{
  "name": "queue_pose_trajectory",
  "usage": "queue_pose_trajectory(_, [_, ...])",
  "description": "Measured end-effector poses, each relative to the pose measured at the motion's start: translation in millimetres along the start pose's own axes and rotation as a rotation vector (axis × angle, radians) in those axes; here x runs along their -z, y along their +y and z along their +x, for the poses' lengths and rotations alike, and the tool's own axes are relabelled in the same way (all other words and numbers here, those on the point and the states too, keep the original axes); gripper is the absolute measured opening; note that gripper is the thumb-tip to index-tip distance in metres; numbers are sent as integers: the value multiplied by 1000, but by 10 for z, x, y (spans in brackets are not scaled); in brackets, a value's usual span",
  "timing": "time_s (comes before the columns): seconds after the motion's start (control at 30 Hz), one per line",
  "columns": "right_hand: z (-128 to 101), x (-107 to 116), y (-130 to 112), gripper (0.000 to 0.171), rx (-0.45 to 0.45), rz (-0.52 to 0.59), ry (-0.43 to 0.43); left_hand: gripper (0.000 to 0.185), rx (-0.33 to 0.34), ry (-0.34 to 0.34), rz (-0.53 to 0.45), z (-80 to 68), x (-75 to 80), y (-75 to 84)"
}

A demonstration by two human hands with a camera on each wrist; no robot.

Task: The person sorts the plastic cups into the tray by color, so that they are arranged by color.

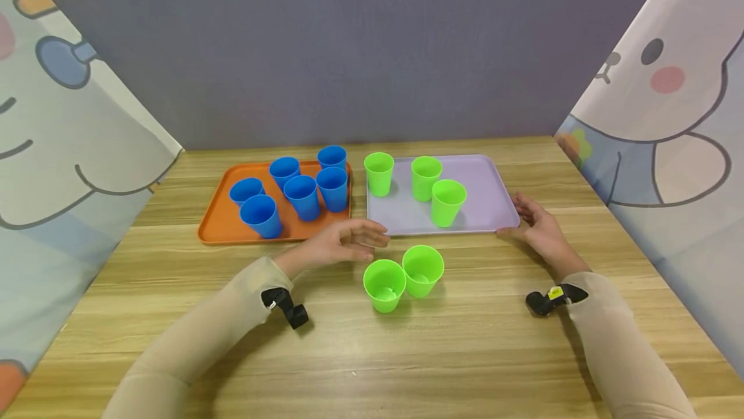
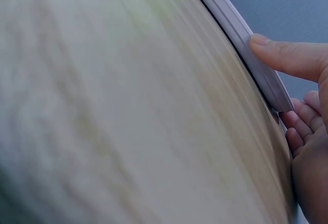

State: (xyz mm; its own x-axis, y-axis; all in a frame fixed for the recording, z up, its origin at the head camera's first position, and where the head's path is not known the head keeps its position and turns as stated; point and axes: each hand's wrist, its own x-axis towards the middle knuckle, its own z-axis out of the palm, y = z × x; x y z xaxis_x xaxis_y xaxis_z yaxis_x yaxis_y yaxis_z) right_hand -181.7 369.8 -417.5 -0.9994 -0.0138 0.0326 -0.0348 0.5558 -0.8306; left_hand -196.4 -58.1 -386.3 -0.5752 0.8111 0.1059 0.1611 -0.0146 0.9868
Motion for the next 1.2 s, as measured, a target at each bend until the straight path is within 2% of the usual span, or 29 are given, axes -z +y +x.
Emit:
queue_pose_trajectory(0.27, [-7,4,-6,96,-10,-1,-9,60,35,-55,-2,-136,-91,58])
queue_pose_trajectory(0.53, [-13,14,-5,96,-5,-11,-11,65,15,-98,17,-165,-214,35])
queue_pose_trajectory(0.8, [1,12,14,97,-14,-10,-13,68,35,-92,33,-176,-292,6])
queue_pose_trajectory(1.2, [-14,-9,-26,99,-49,15,-13,70,-2,-102,31,-165,-311,3])
